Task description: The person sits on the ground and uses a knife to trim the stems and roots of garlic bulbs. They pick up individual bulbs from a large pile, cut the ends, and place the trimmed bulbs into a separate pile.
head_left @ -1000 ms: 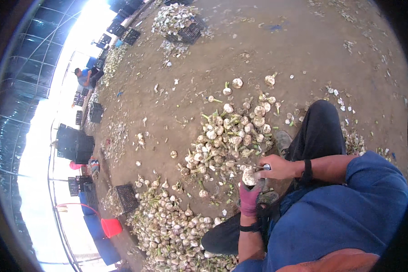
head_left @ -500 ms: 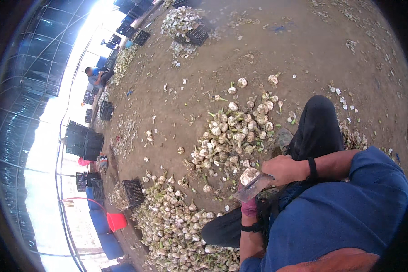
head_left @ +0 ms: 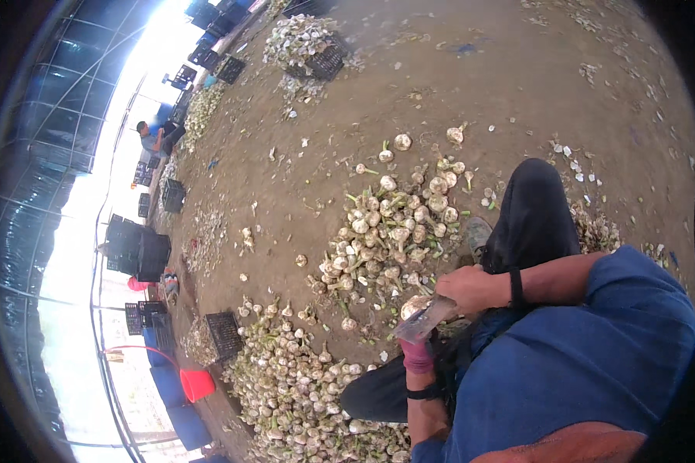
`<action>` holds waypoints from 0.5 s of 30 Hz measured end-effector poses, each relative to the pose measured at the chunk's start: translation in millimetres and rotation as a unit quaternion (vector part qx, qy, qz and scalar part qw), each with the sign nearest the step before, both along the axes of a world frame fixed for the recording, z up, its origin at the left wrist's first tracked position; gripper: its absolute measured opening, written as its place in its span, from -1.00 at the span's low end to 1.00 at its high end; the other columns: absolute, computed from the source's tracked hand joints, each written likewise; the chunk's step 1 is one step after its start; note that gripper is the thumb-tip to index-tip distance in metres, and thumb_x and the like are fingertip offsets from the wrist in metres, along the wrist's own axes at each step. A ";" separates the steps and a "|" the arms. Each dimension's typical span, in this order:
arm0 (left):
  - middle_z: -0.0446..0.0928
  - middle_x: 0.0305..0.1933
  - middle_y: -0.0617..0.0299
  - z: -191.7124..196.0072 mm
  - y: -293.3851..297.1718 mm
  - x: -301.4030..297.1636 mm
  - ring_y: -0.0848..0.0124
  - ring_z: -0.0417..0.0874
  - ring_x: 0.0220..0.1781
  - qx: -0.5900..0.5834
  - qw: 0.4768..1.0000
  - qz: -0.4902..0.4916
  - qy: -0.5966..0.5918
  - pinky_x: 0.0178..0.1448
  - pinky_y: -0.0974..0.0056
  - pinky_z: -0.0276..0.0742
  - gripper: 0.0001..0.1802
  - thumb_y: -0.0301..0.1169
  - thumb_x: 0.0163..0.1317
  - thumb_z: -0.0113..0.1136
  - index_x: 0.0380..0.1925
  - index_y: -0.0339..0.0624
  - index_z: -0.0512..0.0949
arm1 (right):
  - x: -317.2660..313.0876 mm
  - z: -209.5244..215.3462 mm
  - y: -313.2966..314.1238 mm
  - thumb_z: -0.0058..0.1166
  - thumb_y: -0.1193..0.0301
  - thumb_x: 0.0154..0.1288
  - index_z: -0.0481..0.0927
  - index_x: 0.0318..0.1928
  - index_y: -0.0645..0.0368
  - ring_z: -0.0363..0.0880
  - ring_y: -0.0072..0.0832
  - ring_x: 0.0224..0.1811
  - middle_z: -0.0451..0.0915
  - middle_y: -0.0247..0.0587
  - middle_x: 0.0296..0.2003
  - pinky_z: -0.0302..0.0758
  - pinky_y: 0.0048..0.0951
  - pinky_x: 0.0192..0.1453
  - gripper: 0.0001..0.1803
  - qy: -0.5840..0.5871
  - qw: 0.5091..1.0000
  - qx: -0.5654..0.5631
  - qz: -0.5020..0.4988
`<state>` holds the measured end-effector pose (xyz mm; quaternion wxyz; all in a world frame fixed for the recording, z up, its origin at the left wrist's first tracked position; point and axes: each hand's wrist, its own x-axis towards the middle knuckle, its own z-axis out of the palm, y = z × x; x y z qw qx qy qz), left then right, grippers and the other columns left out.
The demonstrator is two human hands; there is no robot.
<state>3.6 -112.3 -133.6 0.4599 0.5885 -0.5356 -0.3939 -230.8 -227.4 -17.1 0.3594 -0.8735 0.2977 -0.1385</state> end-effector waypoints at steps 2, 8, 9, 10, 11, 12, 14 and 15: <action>0.64 -0.31 0.14 67.8 -11.8 -39.3 0.34 0.65 -0.31 0.052 0.985 0.068 0.147 -0.12 0.23 0.55 -0.55 -0.06 0.23 0.17 -0.20 -0.28 0.59 | 0.4 -20.7 -10.7 0.11 0.22 0.12 0.56 -0.36 0.25 0.61 0.02 -0.29 0.58 0.06 -0.42 0.52 -0.04 -0.20 -0.70 0.083 0.995 0.042 -0.035; 0.63 -0.15 0.15 132.6 -22.4 -39.2 0.39 0.65 -0.15 0.141 0.970 -0.011 0.200 -0.03 0.30 0.54 -0.49 -0.26 0.10 0.35 -0.01 -0.32 0.50 | -7.7 -68.4 -34.9 0.07 0.22 0.08 0.61 -0.37 0.27 0.59 0.06 -0.36 0.57 0.16 -0.50 0.51 -0.01 -0.22 -0.68 0.073 0.983 0.068 -0.153; 0.62 -0.14 0.16 125.8 -23.7 -34.9 0.39 0.64 -0.14 0.106 0.976 -0.011 0.187 -0.02 0.29 0.54 -0.50 -0.28 0.10 0.35 0.00 -0.32 0.50 | -5.8 -67.0 -32.2 0.08 0.23 0.07 0.61 -0.38 0.27 0.59 0.06 -0.37 0.56 0.16 -0.50 0.50 -0.02 -0.22 -0.69 0.033 0.982 0.071 -0.171; 0.62 -0.13 0.16 120.5 -24.4 -32.9 0.40 0.64 -0.13 0.072 0.982 -0.011 0.175 -0.02 0.29 0.54 -0.51 -0.30 0.10 0.35 0.00 -0.32 0.50 | -2.7 -70.2 -30.4 0.11 0.19 0.10 0.58 -0.36 0.30 0.56 0.07 -0.36 0.56 0.17 -0.47 0.49 -0.05 -0.24 -0.64 0.006 0.983 0.061 -0.175; 0.61 -0.11 0.17 114.3 -25.6 -31.3 0.41 0.63 -0.12 0.038 0.986 -0.012 0.162 -0.01 0.29 0.54 -0.51 -0.32 0.11 0.35 0.01 -0.32 0.50 | -4.3 -71.0 -35.0 0.11 0.17 0.12 0.57 -0.34 0.31 0.56 0.03 -0.38 0.55 0.17 -0.47 0.49 -0.08 -0.25 -0.62 -0.021 0.982 0.067 -0.178; 0.61 -0.11 0.18 98.7 -18.2 -30.1 0.42 0.63 -0.14 0.101 0.978 0.021 0.184 -0.01 0.27 0.54 -0.51 -0.34 0.11 0.35 0.02 -0.32 0.48 | -6.7 -72.1 -32.3 0.11 0.16 0.15 0.56 -0.31 0.31 0.57 -0.02 -0.40 0.55 0.16 -0.46 0.49 -0.11 -0.25 -0.61 -0.042 0.979 0.083 -0.180; 0.61 -0.10 0.18 93.1 -15.2 -34.5 0.41 0.63 -0.13 0.137 0.971 0.026 0.196 0.01 0.27 0.54 -0.50 -0.35 0.10 0.35 0.03 -0.32 0.48 | -7.1 -48.6 -29.0 0.12 0.09 0.22 0.56 -0.16 0.32 0.55 -0.24 -0.43 0.56 0.09 -0.44 0.47 -0.21 -0.25 -0.52 -0.066 0.957 0.227 -0.166; 0.61 -0.10 0.18 93.0 -17.4 -34.7 0.41 0.63 -0.13 0.149 0.968 0.026 0.202 0.02 0.27 0.54 -0.50 -0.35 0.10 0.35 0.03 -0.32 0.47 | -6.0 -26.5 -24.6 0.12 0.07 0.23 0.55 -0.12 0.34 0.54 -0.27 -0.42 0.57 0.05 -0.43 0.48 -0.23 -0.24 -0.49 -0.100 0.940 0.284 -0.159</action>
